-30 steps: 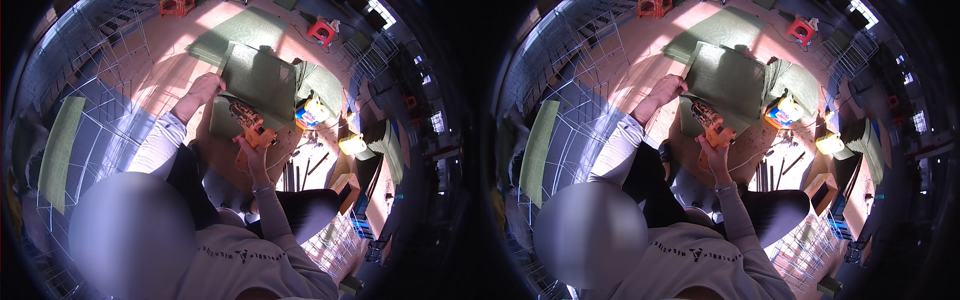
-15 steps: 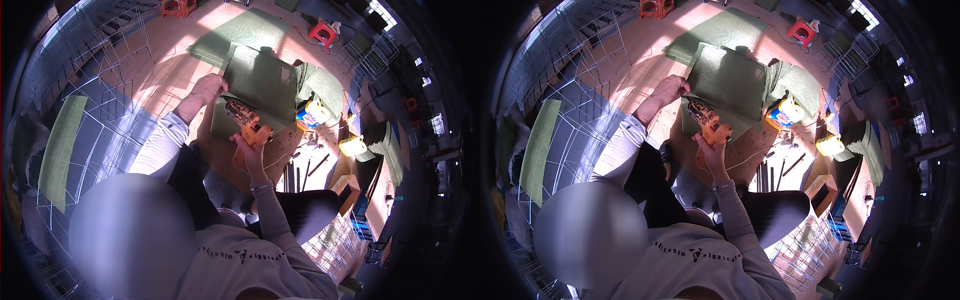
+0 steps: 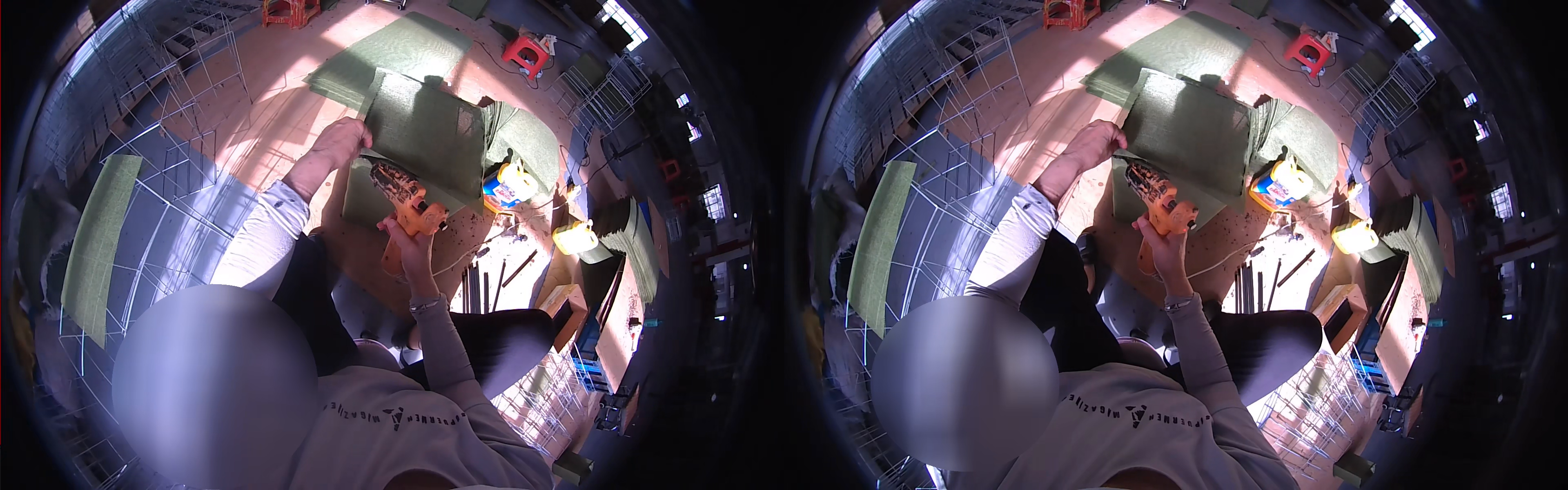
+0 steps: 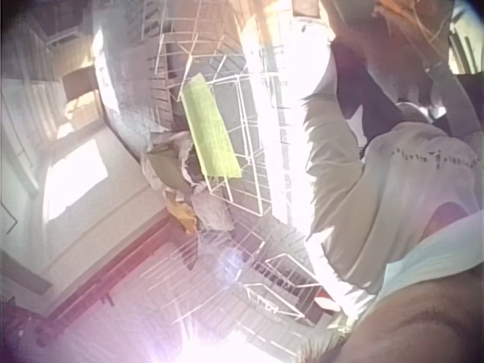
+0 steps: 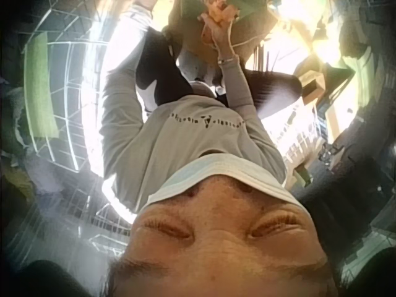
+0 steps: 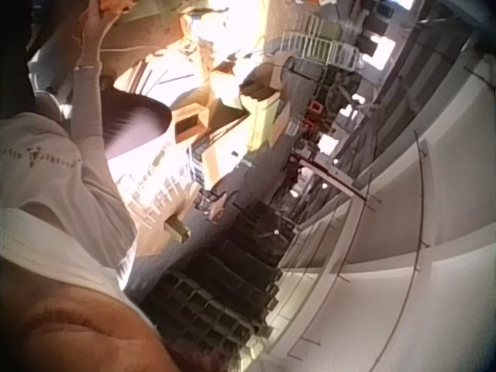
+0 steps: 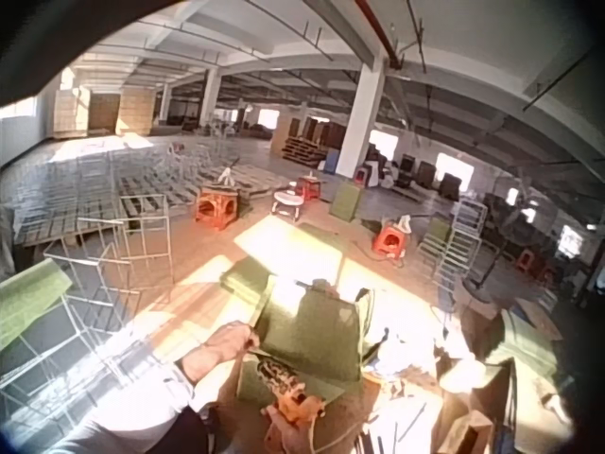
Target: The recorder uses a glue gun and a drill to assemble the frame and fabric covering of a storage cube.
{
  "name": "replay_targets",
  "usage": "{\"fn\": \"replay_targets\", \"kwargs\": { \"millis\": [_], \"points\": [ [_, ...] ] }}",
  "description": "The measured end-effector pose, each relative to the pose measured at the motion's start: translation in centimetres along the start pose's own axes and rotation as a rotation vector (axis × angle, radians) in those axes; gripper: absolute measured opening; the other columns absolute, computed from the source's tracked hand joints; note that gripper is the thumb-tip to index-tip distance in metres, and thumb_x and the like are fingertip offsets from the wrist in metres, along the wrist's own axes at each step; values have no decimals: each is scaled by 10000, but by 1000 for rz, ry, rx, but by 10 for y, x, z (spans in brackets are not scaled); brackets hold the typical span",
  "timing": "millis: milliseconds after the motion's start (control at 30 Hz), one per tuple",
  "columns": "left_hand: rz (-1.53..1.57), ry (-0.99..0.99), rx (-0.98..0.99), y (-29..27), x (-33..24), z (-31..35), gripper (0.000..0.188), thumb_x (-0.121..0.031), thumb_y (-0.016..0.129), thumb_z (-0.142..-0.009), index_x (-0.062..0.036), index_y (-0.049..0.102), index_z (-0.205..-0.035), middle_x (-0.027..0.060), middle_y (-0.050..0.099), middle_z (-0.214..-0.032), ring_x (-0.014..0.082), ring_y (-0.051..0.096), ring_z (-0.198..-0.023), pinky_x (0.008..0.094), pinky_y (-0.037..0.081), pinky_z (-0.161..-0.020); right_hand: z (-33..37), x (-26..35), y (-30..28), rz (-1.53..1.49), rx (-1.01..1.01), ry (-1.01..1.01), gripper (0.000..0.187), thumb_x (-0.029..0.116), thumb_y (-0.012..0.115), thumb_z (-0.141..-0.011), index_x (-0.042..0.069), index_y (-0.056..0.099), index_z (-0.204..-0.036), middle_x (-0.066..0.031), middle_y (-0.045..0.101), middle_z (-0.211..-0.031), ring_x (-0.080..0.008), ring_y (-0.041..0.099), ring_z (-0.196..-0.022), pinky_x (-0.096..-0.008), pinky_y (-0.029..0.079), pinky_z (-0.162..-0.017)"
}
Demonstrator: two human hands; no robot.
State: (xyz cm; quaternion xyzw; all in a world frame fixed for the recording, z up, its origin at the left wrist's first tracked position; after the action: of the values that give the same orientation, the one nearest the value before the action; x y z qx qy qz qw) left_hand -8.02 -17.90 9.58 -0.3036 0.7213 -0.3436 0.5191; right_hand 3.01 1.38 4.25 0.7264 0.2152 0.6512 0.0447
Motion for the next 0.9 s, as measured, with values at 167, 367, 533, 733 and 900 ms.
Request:
{"fn": "replay_targets", "kwargs": {
  "millis": [167,367,533,733,900],
  "points": [
    [-13,-11,4,0,-3,-1,231,50,603,-638,-93,629,-817,112,610,-888,263,580,-893,316,460,-789,2,-2,-5,25,0,1,187,-10,582,-809,-16,511,-982,-46,552,-843,-151,592,-753,-279,499,-712],
    [5,0,-7,2,1,-1,237,48,604,-636,-92,622,-826,118,606,-891,266,578,-894,313,460,-790,8,1,-10,11,-23,23,186,-11,559,-816,-11,502,-993,-56,547,-853,-165,579,-779,-298,487,-737],
    [-11,-5,-18,3,3,-2,238,48,607,-630,-89,619,-824,122,603,-892,269,579,-885,311,462,-783,10,0,-14,38,-23,47,184,-5,545,-820,-8,497,-997,-66,545,-862,-177,573,-802,-308,477,-754],
    [-4,-31,-17,1,3,-2,118,-37,622,-704,-97,661,-797,96,640,-862,263,587,-893,351,461,-808,13,0,-19,29,-55,62,166,5,549,-818,-1,503,-978,-68,551,-860,-180,576,-794,-304,466,-756],
    [-17,-21,-26,2,3,-2,114,-36,629,-701,-94,659,-796,98,642,-856,262,589,-888,351,463,-802,15,2,-24,18,-67,43,231,-13,574,-799,-9,499,-1017,-55,539,-849,-160,577,-767,-287,481,-723]
  ]
}}
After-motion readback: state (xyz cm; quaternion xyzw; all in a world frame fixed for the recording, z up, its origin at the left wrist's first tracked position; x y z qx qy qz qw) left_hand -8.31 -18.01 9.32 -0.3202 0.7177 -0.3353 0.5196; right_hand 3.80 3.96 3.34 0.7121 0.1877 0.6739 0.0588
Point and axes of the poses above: each hand's wrist, its own z-axis away from the middle knuckle, its own y-axis out of the palm, x = y × z, the point moved 6 cm from there along -z, towards the middle knuckle
